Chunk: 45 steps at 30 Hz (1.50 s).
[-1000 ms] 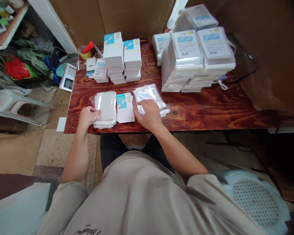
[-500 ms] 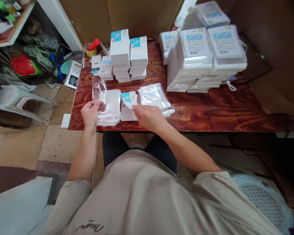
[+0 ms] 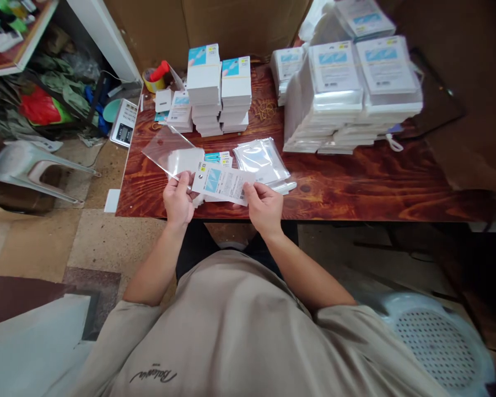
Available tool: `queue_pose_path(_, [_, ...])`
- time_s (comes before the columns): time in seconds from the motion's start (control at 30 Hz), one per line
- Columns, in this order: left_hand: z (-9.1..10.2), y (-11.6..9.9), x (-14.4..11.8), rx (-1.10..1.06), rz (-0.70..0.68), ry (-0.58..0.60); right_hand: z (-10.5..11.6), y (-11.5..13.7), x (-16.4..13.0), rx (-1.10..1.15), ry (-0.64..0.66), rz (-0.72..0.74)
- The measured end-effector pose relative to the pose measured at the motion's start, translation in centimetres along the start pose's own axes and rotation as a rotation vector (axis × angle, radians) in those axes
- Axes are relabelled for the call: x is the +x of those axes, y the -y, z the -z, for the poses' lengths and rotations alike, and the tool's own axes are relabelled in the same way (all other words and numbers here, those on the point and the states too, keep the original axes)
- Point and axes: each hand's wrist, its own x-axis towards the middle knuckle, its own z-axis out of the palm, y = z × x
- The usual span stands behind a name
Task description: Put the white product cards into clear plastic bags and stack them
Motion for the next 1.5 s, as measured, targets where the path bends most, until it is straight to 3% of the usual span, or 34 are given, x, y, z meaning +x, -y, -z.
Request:
queue_pose_path(0.1, [0.1,-0.2,-0.9,0.038,0.034,0.070,-0.3,0.2,-0.2,0.049,0.061,0.016])
queue_pose_path(0.27, [0.8,-1.1,-1.1,-0.010,0.004,0.095,1.1,0.3,0.2,-0.077,0.413,-0.011])
queue_pose_path(0.33, [0.7,-1.2,-1.0,-0.043,-0.047,0.065,1.1,0.2,0.1,-0.073,0.381,-0.022])
queue_pose_path(0.43, [-0.3,-0.6,-1.8,-0.020,-0.093,0.061,-0.1,-0.4,-0.8,0.023,0.197,-0.032])
queue_pose_path(0.53, [-1.2,0.4,-3.1,0.026,-0.111,0.105,-1.6,-1.6,-1.5,0.007,0.201,-0.035])
queue_pose_path(0.6, [-1.4,0.9,-3.7,0.038,-0.082,0.134,-1.8,-2.7,-1.2,-0.091,0.184,0.054])
queue_pose_path(0.7, [-0.8,1.0,-4.1,0.079,0.010,0.201,-1.1,-3.5,0.0,-0.296,0.058,0.282])
queue_pose_path(0.8, [-0.2,0.6,-4.0,0.157,0.095,0.276,-0.2,-2.7,1.0,-0.382,0.148,0.377])
queue_pose_path(0.87, [-0.2,0.2,-3.8,0.247,0.142,0.327,0.3,-1.6,1.5,-0.322,0.277,0.319])
queue_pose_path(0.93, [-0.4,-0.3,-3.2,0.378,0.171,0.406,0.9,-0.6,2.5,-0.234,0.313,0.232])
queue_pose_path(1.0, [-0.3,-0.9,-1.9,0.555,0.066,0.379,1.9,0.0,4.1,-0.226,0.223,0.195])
queue_pose_path(1.07, [0.5,-1.5,0.2,0.810,-0.184,0.160,3.4,0.0,6.1,-0.377,0.052,0.212])
queue_pose_path(1.13, [2.0,-1.9,2.8,1.170,-0.383,-0.045,4.9,-0.3,7.8,-0.687,-0.130,0.241])
queue_pose_path(1.2, [3.6,-2.2,5.3,1.396,-0.325,-0.069,5.9,-0.9,8.7,-1.013,-0.277,0.278])
queue_pose_path(1.3, [5.4,-2.4,7.5,1.413,-0.117,-0.047,5.9,-1.3,8.5,-1.215,-0.372,0.368])
queue_pose_path(1.37, [6.0,-2.7,8.1,1.379,-0.070,-0.050,4.8,-0.9,7.6,-1.168,-0.239,0.485])
queue_pose_path(1.5, [6.5,-3.5,8.3,1.374,-0.126,-0.025,1.3,0.8,5.4,-1.156,0.416,0.771])
